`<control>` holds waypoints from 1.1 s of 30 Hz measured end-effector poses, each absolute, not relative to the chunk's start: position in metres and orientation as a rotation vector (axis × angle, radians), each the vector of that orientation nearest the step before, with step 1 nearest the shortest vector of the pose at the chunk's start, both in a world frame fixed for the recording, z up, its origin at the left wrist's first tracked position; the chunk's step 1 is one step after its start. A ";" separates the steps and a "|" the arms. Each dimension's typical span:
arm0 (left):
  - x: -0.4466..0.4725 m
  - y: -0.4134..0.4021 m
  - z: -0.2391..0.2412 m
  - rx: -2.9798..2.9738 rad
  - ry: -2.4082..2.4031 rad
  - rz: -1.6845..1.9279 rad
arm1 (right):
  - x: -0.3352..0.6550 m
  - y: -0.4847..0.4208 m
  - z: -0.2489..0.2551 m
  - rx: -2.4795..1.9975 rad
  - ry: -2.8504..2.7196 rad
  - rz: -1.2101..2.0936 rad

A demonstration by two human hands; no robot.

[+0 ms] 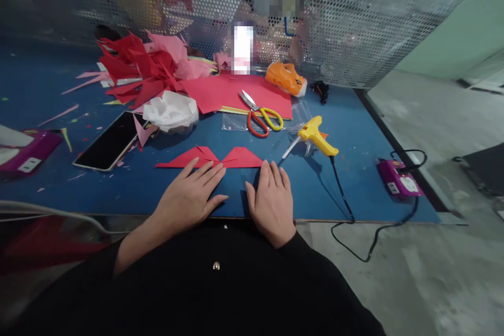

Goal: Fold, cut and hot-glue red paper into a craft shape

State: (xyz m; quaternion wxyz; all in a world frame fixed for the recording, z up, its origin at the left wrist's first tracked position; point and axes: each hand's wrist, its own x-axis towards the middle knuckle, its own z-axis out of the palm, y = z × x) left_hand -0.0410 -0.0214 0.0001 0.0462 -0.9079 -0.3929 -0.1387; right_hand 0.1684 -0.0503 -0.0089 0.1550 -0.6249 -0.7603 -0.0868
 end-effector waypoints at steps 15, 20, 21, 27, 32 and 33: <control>-0.056 -0.024 -0.001 -2.660 -1.231 -0.474 | 0.159 -0.040 -0.010 -1.558 -2.389 -0.149; -0.091 -0.038 -0.003 -2.467 -1.492 -0.465 | 0.178 -0.044 -0.016 -1.629 -2.295 -0.281; -0.098 -0.040 -0.004 -2.441 -1.529 -0.458 | 0.179 -0.044 -0.017 -1.621 -2.295 -0.296; -0.110 -0.043 -0.005 -2.284 -1.688 -0.574 | 0.176 -0.044 -0.018 -1.601 -2.315 -0.328; -0.075 -0.035 -0.002 -2.356 -1.565 -0.782 | 0.176 -0.044 -0.022 -1.560 -2.291 -0.379; -0.067 -0.033 -0.002 -2.398 -1.533 -0.768 | 0.175 -0.044 -0.021 -1.533 -2.277 -0.398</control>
